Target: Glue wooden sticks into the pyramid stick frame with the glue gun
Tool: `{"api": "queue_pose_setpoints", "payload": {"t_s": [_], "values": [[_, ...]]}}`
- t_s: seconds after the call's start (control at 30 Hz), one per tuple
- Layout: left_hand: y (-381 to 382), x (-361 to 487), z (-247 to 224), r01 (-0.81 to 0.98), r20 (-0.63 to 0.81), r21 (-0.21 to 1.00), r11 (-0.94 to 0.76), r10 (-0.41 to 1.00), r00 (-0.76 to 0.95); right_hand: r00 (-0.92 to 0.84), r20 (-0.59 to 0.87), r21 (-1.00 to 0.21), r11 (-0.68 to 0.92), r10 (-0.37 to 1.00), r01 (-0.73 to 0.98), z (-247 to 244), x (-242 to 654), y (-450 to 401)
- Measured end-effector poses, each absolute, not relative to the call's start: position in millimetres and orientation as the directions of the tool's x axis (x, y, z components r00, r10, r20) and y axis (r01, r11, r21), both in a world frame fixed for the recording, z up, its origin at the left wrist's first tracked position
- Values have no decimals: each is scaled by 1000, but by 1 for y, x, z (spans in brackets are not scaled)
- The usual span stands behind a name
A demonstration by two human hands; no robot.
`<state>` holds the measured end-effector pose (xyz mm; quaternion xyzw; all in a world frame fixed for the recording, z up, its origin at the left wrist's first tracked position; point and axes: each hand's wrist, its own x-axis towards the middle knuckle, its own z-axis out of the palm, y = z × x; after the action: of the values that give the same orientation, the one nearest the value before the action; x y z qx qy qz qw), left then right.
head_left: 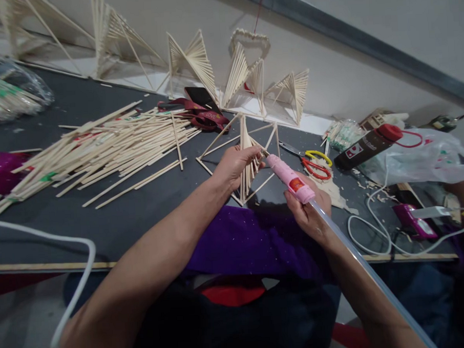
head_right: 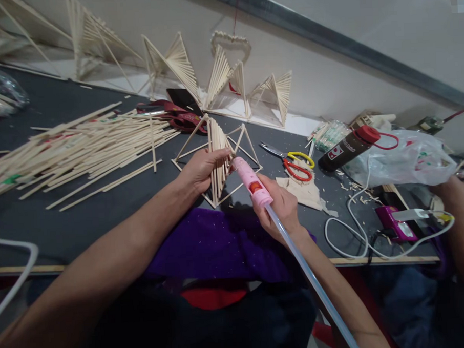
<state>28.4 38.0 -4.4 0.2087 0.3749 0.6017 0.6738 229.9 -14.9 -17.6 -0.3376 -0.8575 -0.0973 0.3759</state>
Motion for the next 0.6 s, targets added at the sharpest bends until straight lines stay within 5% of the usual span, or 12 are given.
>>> {"api": "queue_pose_setpoints", "payload": {"t_s": [0.6], "values": [[39, 28, -6, -648, -261, 735, 198, 965, 0, -494, 721, -81, 766, 486, 637, -19, 231, -16]]}}
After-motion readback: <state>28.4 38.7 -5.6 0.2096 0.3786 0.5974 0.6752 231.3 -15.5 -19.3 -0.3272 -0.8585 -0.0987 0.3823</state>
